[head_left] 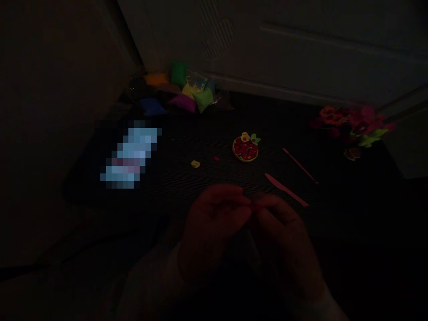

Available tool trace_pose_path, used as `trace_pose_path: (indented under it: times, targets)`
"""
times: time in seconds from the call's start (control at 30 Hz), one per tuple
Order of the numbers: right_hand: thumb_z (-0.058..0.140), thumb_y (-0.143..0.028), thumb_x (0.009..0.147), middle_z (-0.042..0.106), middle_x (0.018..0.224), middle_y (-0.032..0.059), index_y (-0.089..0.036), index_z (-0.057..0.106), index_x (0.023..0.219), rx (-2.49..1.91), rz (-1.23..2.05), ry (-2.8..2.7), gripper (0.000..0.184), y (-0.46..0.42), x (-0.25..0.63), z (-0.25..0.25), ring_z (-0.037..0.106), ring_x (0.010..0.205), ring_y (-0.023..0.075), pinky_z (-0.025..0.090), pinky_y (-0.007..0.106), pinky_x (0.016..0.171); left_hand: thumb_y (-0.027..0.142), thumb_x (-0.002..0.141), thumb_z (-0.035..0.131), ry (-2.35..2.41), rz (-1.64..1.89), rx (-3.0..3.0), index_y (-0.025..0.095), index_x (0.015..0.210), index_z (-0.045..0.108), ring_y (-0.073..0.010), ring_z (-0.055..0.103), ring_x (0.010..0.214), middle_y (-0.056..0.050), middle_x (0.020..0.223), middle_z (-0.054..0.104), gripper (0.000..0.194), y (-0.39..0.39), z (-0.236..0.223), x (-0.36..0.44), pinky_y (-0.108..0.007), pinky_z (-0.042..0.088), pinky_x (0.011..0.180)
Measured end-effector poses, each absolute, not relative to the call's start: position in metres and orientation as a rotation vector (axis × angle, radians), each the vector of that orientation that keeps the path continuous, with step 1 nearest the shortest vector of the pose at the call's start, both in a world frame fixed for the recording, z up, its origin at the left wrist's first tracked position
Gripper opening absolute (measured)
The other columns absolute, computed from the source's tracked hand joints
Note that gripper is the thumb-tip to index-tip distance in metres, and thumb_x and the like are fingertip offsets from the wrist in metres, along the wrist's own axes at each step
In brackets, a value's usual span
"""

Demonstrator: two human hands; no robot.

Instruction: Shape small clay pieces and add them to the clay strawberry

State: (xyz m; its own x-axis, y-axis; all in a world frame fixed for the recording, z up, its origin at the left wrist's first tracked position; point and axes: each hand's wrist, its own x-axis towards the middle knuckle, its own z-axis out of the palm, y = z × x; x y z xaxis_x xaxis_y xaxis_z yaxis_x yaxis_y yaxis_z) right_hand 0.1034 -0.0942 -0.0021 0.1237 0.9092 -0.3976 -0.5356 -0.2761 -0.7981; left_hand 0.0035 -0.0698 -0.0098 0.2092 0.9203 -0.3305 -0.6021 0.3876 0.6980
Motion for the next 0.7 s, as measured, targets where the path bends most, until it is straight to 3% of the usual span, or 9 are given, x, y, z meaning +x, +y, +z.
trace_pose_path:
  times: [0.37,0.7]
  targets:
    - [0.067,-0.029,0.063,0.059,0.066,-0.0052,-0.027,0.064,0.069,-1.016,1.51,-0.438,0.007,-0.0977,0.099,-0.0064,0.054,0.06,0.0069,0.045,0.016,0.052,0.003,0.059,0.065,0.935,1.108,0.678,0.024,0.073,0.064,-0.0105,0.062,0.065,0.004,0.067,0.066,0.025,-0.075,-0.0015,0.0006,-0.019,0.05,0.062]
    - [0.066,-0.031,0.065,0.055,0.067,-0.0055,-0.027,0.06,0.069,-0.996,1.471,-0.458,0.008,-0.0984,0.0956,-0.0113,0.052,0.059,0.0071,0.043,0.018,0.051,0.001,0.063,0.062,0.857,1.102,0.599,0.028,0.074,0.064,-0.0049,0.061,0.065,0.009,0.067,0.066,0.029,-0.0759,-0.0045,0.0023,-0.01,0.048,0.059]
